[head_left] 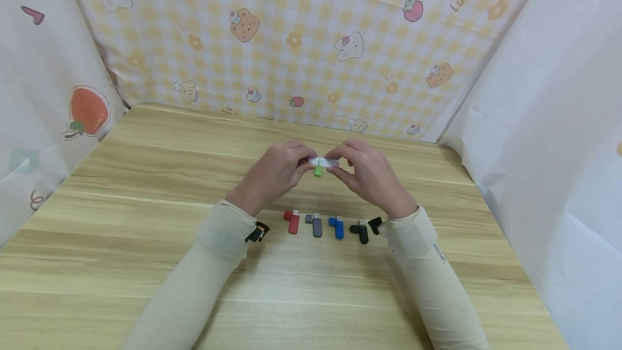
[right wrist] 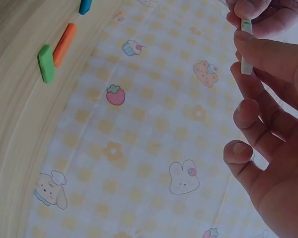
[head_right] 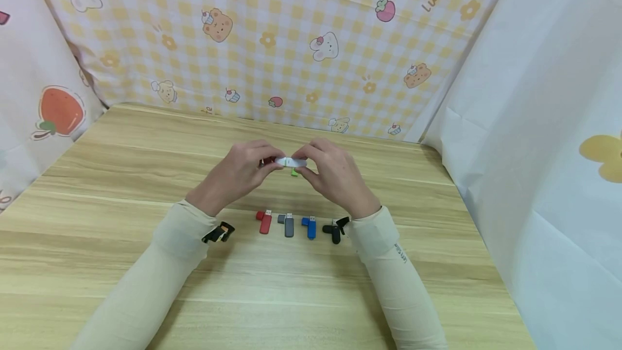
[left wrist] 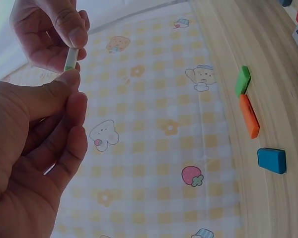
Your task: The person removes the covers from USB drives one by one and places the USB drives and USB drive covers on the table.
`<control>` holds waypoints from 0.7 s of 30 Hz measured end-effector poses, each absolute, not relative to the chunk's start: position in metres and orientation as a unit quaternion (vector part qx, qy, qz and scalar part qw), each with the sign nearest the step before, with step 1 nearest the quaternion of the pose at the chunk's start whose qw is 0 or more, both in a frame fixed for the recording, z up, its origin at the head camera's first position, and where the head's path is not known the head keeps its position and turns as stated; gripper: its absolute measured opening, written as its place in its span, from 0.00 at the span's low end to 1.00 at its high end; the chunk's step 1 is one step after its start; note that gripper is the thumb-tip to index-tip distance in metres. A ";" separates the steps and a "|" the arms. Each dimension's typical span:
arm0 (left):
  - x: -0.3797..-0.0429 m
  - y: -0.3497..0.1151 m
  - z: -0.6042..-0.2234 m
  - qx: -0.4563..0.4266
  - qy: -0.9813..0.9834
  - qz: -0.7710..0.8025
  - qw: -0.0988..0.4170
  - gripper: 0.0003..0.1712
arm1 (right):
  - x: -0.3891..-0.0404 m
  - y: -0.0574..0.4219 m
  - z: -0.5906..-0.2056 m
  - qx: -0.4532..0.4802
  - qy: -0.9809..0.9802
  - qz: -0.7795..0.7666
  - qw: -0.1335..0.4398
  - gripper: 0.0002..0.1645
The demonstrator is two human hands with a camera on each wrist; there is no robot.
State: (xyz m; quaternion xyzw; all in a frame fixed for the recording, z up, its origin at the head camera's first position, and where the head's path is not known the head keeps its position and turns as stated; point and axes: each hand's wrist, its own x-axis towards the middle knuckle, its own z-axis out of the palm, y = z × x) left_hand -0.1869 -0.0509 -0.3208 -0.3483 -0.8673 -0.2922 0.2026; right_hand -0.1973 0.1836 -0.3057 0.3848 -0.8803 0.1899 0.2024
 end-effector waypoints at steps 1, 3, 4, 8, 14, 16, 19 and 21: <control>-0.187 -0.051 -0.321 -0.349 -0.867 -0.293 0.202 0.11 | -0.197 0.184 -0.305 0.385 -0.881 0.190 0.201 0.12; -0.188 -0.051 -0.321 -0.353 -0.865 -0.295 0.203 0.11 | -0.197 0.185 -0.305 0.384 -0.881 0.191 0.198 0.12; -0.188 -0.050 -0.322 -0.355 -0.863 -0.297 0.203 0.10 | -0.197 0.185 -0.304 0.384 -0.882 0.191 0.196 0.11; -0.189 -0.050 -0.322 -0.363 -0.856 -0.303 0.206 0.10 | -0.197 0.187 -0.302 0.384 -0.882 0.194 0.191 0.11; -0.189 -0.049 -0.321 -0.361 -0.856 -0.312 0.200 0.11 | -0.197 0.188 -0.300 0.384 -0.882 0.193 0.190 0.11; -0.189 -0.049 -0.320 -0.358 -0.858 -0.312 0.197 0.11 | -0.197 0.188 -0.300 0.384 -0.883 0.192 0.190 0.11; -0.188 -0.050 -0.319 -0.353 -0.861 -0.310 0.194 0.11 | -0.196 0.188 -0.300 0.383 -0.884 0.192 0.188 0.11; -0.188 -0.050 -0.319 -0.351 -0.862 -0.310 0.193 0.11 | -0.196 0.187 -0.299 0.382 -0.885 0.192 0.186 0.11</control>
